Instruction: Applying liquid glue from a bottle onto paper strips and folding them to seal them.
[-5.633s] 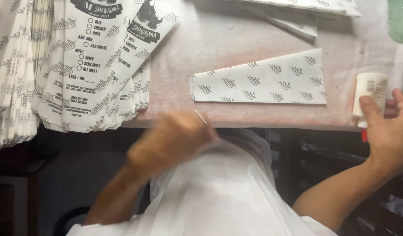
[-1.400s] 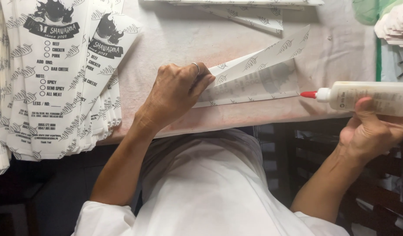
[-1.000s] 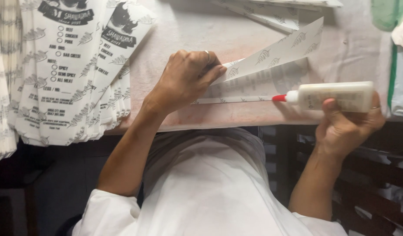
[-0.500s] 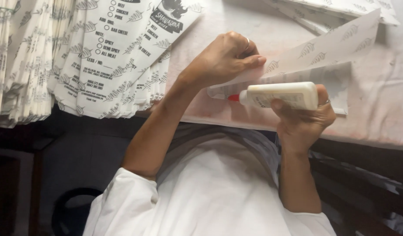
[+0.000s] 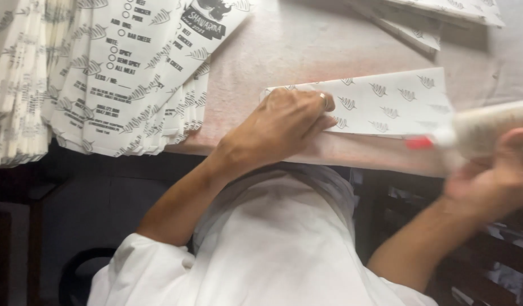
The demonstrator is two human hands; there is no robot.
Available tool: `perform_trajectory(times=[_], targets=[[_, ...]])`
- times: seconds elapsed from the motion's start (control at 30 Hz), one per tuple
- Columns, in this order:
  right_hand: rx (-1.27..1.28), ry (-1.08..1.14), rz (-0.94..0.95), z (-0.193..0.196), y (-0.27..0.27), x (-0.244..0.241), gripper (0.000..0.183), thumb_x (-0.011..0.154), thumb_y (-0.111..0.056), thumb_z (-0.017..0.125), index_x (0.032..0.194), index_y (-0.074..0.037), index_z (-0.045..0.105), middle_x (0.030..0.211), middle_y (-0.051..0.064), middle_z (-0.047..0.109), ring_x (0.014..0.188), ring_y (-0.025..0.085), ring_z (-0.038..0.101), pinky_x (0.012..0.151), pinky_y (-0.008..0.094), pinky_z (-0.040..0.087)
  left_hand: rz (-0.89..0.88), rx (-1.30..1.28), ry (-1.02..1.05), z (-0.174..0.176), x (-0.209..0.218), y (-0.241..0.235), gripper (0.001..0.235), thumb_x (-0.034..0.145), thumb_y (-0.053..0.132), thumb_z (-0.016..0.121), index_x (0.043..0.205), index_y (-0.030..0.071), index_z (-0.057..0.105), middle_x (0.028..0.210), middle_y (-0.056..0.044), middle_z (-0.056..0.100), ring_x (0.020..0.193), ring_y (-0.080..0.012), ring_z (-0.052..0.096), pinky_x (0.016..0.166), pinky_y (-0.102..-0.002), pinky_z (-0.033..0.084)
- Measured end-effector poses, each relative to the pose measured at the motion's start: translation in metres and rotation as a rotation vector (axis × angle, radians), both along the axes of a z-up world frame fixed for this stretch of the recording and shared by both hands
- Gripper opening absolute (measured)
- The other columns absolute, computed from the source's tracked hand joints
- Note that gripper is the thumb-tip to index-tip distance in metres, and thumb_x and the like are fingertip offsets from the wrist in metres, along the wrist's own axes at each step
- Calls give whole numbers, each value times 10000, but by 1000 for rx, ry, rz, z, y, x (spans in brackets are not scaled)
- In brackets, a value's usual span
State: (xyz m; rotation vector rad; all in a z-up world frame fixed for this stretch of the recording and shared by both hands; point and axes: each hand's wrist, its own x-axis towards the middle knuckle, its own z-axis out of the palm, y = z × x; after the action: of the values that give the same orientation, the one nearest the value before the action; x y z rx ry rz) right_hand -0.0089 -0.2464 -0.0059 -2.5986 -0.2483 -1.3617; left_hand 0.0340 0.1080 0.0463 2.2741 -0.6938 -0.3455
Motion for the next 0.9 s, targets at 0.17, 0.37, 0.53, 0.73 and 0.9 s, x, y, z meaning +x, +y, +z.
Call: perform_trajectory(times=[0.17, 0.37, 0.53, 0.73, 0.9], targets=[[802, 719, -378, -15, -106, 0, 343, 1149, -521, 690, 1355, -247, 678, 1254, -141, 674, 1114, 10, 671, 806, 245, 552, -26, -81, -441, -30, -28, -1, 453, 1080, 249, 542, 1443, -17, 487, 1401, -257, 565, 1348, -446, 549, 925, -468, 616], [-107, 376, -157, 25, -20, -7, 469, 983, 136, 872, 1402, 254, 695, 1317, 451, 667, 1145, 588, 633, 998, 581, 447, -32, 53, -613, -42, -37, -7, 475, 1050, 319, 619, 1417, 23, 562, 1425, -362, 518, 1350, -526, 524, 1159, -563, 459], [-199, 607, 360, 27, 98, -24, 553, 1091, -318, 521, 1493, 47, 422, 1530, 251, 401, 1421, 450, 346, 1178, 636, 221, -41, 97, -655, -44, -44, -9, 525, 1089, 411, 470, 1446, 35, 545, 1464, -364, 483, 1394, -517, 477, 1180, -568, 431], [-293, 773, 300, 19, 83, -37, 909, 1034, -682, 185, 1629, -3, 294, 1699, 176, 273, 1581, 402, 164, 1253, 674, 18, -51, 184, -619, -42, -49, 12, 660, 1092, 525, 416, 1550, 50, 431, 1600, -246, 384, 1512, -389, 347, 1264, -532, 258], [-166, 797, 81, 30, 38, -40, 990, 1092, -694, 127, 1625, 106, 362, 1689, 265, 296, 1545, 397, 39, 1158, 739, -60, 4, 307, -520, -40, -63, 43, 779, 1084, 551, 399, 1582, -36, 279, 1654, -229, 257, 1563, -352, 210, 1286, -540, 116]])
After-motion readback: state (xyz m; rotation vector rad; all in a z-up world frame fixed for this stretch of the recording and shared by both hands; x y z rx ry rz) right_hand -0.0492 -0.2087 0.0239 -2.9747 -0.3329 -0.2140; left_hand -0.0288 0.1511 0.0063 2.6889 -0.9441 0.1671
